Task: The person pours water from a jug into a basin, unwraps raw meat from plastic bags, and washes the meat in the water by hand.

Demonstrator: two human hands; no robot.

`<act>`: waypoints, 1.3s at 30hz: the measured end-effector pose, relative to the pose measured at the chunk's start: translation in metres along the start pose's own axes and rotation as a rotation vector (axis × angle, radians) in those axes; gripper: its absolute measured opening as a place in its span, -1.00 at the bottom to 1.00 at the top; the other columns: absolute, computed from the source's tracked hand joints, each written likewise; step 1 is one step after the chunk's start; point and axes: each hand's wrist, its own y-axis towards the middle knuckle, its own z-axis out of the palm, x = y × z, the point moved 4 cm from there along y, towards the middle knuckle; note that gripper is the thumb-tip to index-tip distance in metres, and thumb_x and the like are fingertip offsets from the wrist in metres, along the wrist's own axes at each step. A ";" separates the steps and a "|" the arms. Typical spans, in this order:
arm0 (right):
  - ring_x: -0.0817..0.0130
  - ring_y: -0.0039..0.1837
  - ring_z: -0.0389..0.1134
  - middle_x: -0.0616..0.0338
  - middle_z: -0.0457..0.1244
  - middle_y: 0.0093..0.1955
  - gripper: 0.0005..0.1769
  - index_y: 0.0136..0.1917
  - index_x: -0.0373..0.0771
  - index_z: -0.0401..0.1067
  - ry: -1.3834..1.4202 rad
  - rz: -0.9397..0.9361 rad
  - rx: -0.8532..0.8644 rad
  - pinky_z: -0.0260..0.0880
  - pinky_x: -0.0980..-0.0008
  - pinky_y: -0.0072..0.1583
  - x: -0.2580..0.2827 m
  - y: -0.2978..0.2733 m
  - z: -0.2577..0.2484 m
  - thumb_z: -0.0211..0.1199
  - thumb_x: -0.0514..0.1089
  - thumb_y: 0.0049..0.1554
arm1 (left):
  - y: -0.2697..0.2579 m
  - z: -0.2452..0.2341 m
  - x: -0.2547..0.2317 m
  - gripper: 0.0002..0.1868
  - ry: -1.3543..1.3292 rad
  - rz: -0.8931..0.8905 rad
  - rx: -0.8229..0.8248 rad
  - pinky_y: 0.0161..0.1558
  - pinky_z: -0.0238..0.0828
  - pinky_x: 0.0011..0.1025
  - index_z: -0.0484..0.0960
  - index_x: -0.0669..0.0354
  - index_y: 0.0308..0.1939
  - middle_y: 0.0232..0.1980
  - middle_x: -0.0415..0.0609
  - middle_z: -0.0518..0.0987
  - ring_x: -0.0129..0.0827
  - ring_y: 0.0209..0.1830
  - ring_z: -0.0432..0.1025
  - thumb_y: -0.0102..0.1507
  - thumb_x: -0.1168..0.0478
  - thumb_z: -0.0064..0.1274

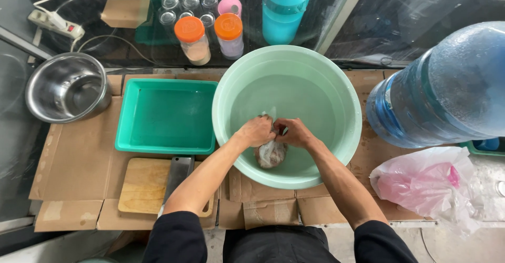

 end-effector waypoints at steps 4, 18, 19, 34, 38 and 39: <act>0.32 -0.04 0.49 0.13 0.44 -0.10 -0.62 0.02 -0.27 0.53 0.020 -0.032 0.003 0.52 0.31 0.03 0.008 -0.006 -0.005 0.42 -0.29 -0.12 | -0.008 -0.013 0.000 -0.53 -0.124 -0.151 0.066 0.06 0.45 -0.08 0.56 0.41 -0.09 -0.01 0.33 0.59 0.16 0.02 0.49 0.19 0.00 0.02; 0.02 -0.06 0.46 0.00 0.41 -0.05 -0.58 0.05 -0.28 0.53 -0.159 -0.253 -0.058 0.48 0.18 -0.04 0.023 -0.011 0.000 0.42 -0.29 -0.13 | -0.005 0.005 0.009 -0.61 -0.234 -0.128 0.024 0.00 0.43 -0.03 0.56 0.43 -0.15 -0.08 0.40 0.58 0.25 -0.03 0.47 0.26 0.08 -0.05; 0.02 -0.06 0.45 0.01 0.41 -0.05 -0.58 0.05 -0.28 0.52 -0.162 -0.278 -0.086 0.48 0.17 -0.04 0.024 -0.013 -0.001 0.42 -0.29 -0.13 | -0.004 0.002 0.007 -0.63 -0.233 -0.097 -0.010 0.02 0.43 -0.04 0.57 0.43 -0.16 -0.08 0.39 0.58 0.24 -0.02 0.47 0.27 0.09 -0.06; 0.30 -0.17 0.45 0.07 0.40 -0.12 -0.73 -0.12 -0.34 0.52 0.049 -0.146 -0.290 0.55 0.35 -0.07 0.005 -0.008 -0.019 0.48 -0.27 -0.11 | -0.019 -0.047 -0.030 -0.66 -0.395 -0.133 -0.348 -0.06 0.52 -0.25 0.59 0.32 -0.16 -0.12 0.12 0.63 -0.11 -0.14 0.56 0.09 0.18 0.22; 0.37 -0.17 0.44 0.06 0.41 -0.16 -0.73 -0.11 -0.37 0.52 0.099 -0.116 -0.270 0.57 0.39 -0.04 0.000 -0.006 -0.013 0.45 -0.30 -0.12 | -0.013 -0.034 -0.022 -0.70 -0.382 -0.089 -0.336 -0.03 0.49 -0.19 0.60 0.33 -0.13 -0.11 0.16 0.62 -0.02 -0.11 0.53 0.13 0.21 0.16; 0.35 -0.18 0.42 0.06 0.40 -0.15 -0.73 -0.10 -0.37 0.53 0.082 -0.097 -0.241 0.56 0.37 -0.05 0.000 -0.006 -0.010 0.44 -0.31 -0.12 | -0.011 -0.030 -0.020 -0.71 -0.370 -0.069 -0.320 -0.03 0.47 -0.17 0.61 0.34 -0.14 -0.12 0.17 0.61 0.01 -0.09 0.52 0.13 0.22 0.15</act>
